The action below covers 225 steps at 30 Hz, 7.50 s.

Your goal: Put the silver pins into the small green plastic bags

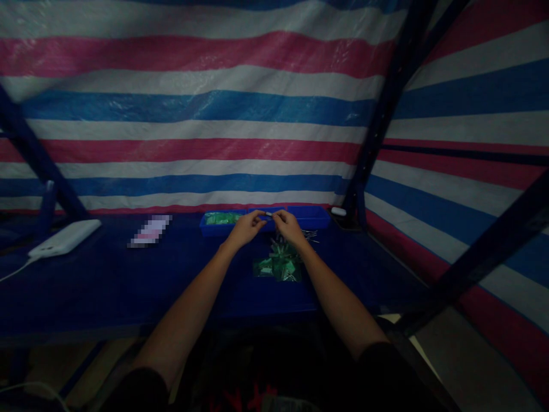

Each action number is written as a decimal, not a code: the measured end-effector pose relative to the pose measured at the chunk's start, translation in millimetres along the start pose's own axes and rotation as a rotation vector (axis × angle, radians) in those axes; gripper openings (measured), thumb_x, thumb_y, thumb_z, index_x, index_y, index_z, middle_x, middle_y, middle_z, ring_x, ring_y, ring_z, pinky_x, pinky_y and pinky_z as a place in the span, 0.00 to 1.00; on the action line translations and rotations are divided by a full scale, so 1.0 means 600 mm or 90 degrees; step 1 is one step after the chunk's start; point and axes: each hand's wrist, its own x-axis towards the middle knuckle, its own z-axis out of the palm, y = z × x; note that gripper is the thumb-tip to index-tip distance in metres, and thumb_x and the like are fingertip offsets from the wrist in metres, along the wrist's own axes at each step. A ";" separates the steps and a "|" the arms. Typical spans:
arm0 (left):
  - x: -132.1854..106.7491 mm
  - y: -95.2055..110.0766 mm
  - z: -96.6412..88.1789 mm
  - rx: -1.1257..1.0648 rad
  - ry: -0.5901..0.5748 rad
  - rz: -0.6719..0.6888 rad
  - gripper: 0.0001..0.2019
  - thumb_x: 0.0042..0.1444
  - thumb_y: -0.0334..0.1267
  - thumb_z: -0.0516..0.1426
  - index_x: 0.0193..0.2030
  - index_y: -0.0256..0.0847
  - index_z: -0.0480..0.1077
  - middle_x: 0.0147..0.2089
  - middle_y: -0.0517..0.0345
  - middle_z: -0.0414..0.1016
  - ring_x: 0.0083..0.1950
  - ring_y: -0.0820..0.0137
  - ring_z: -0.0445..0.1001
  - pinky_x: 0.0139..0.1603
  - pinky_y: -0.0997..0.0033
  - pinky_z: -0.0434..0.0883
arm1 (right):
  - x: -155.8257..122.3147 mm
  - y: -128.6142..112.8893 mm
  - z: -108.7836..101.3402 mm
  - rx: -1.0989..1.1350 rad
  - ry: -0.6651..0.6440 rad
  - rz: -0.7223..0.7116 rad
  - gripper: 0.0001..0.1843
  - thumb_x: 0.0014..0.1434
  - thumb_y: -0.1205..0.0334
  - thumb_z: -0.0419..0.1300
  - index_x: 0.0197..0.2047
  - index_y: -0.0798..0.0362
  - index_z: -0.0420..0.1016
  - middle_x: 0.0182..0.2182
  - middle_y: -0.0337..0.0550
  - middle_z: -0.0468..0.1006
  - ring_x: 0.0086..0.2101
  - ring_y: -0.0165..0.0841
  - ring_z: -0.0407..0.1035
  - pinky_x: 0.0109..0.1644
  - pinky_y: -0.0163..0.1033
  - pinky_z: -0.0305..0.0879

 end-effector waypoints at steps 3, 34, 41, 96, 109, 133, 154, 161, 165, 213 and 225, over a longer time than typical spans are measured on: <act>-0.001 -0.001 -0.001 0.032 0.012 0.038 0.15 0.53 0.35 0.53 0.48 0.37 0.66 0.32 0.57 0.74 0.30 0.73 0.71 0.33 0.75 0.67 | -0.001 -0.007 -0.005 0.007 -0.020 0.019 0.14 0.54 0.53 0.49 0.24 0.54 0.65 0.15 0.32 0.61 0.20 0.26 0.58 0.25 0.31 0.53; -0.004 0.017 -0.009 0.055 -0.040 0.031 0.12 0.54 0.42 0.52 0.35 0.37 0.74 0.28 0.57 0.76 0.27 0.73 0.72 0.30 0.76 0.65 | 0.004 -0.025 -0.024 0.125 -0.109 0.087 0.09 0.50 0.59 0.56 0.28 0.57 0.70 0.17 0.34 0.68 0.19 0.25 0.63 0.25 0.31 0.59; -0.004 0.018 -0.009 0.120 -0.052 0.061 0.12 0.55 0.41 0.51 0.34 0.38 0.74 0.28 0.58 0.76 0.27 0.74 0.70 0.30 0.76 0.63 | 0.006 -0.007 -0.017 0.093 -0.107 0.083 0.14 0.51 0.52 0.54 0.27 0.56 0.68 0.16 0.33 0.66 0.16 0.24 0.59 0.21 0.30 0.55; -0.002 0.012 0.003 -0.090 0.089 0.019 0.13 0.53 0.44 0.53 0.36 0.36 0.70 0.25 0.58 0.72 0.27 0.72 0.71 0.28 0.76 0.66 | -0.009 -0.022 0.010 -0.011 0.015 -0.002 0.17 0.56 0.48 0.47 0.32 0.53 0.66 0.16 0.32 0.62 0.20 0.27 0.57 0.25 0.32 0.51; 0.003 0.009 -0.002 -0.195 0.033 -0.049 0.15 0.53 0.47 0.52 0.30 0.35 0.69 0.26 0.58 0.73 0.27 0.73 0.70 0.29 0.74 0.67 | -0.013 -0.034 0.006 -0.065 0.027 -0.044 0.18 0.56 0.52 0.48 0.22 0.54 0.65 0.17 0.33 0.62 0.22 0.26 0.57 0.27 0.32 0.50; 0.001 0.008 0.000 -0.201 0.038 -0.031 0.12 0.51 0.43 0.54 0.34 0.36 0.69 0.25 0.59 0.72 0.28 0.72 0.71 0.30 0.73 0.68 | -0.010 -0.028 0.006 -0.008 0.043 -0.050 0.12 0.52 0.52 0.52 0.29 0.53 0.65 0.18 0.32 0.60 0.20 0.26 0.55 0.25 0.31 0.50; 0.005 -0.003 0.006 -0.070 0.025 0.001 0.15 0.56 0.44 0.46 0.30 0.36 0.68 0.25 0.57 0.72 0.26 0.72 0.70 0.30 0.74 0.66 | -0.008 -0.021 0.002 -0.070 -0.002 -0.067 0.13 0.51 0.53 0.54 0.33 0.54 0.69 0.18 0.33 0.65 0.20 0.26 0.58 0.25 0.31 0.52; -0.001 -0.025 0.030 0.085 -0.114 0.057 0.13 0.56 0.35 0.46 0.36 0.39 0.72 0.31 0.55 0.75 0.34 0.68 0.72 0.37 0.71 0.67 | -0.008 -0.031 -0.021 -0.203 0.101 -0.075 0.12 0.54 0.54 0.52 0.32 0.54 0.69 0.18 0.36 0.67 0.20 0.27 0.60 0.26 0.32 0.52; -0.010 -0.034 0.041 0.242 -0.186 0.140 0.14 0.51 0.28 0.51 0.43 0.42 0.72 0.39 0.51 0.73 0.44 0.64 0.69 0.48 0.66 0.63 | -0.004 -0.031 -0.034 -0.388 0.076 -0.113 0.11 0.55 0.57 0.53 0.39 0.53 0.70 0.24 0.41 0.73 0.25 0.31 0.65 0.30 0.34 0.53; -0.008 0.014 0.007 0.151 0.064 -0.017 0.15 0.49 0.38 0.44 0.14 0.40 0.57 0.15 0.62 0.59 0.22 0.73 0.60 0.24 0.73 0.52 | -0.007 -0.002 -0.002 -0.236 -0.030 -0.079 0.10 0.55 0.56 0.54 0.34 0.54 0.69 0.23 0.37 0.71 0.24 0.27 0.62 0.28 0.31 0.54; -0.004 -0.002 0.020 0.034 0.110 0.084 0.12 0.46 0.30 0.52 0.40 0.39 0.65 0.34 0.58 0.71 0.30 0.73 0.69 0.34 0.73 0.66 | -0.005 -0.015 -0.004 -0.256 -0.046 -0.063 0.20 0.60 0.56 0.46 0.22 0.55 0.67 0.17 0.38 0.67 0.21 0.27 0.58 0.26 0.32 0.48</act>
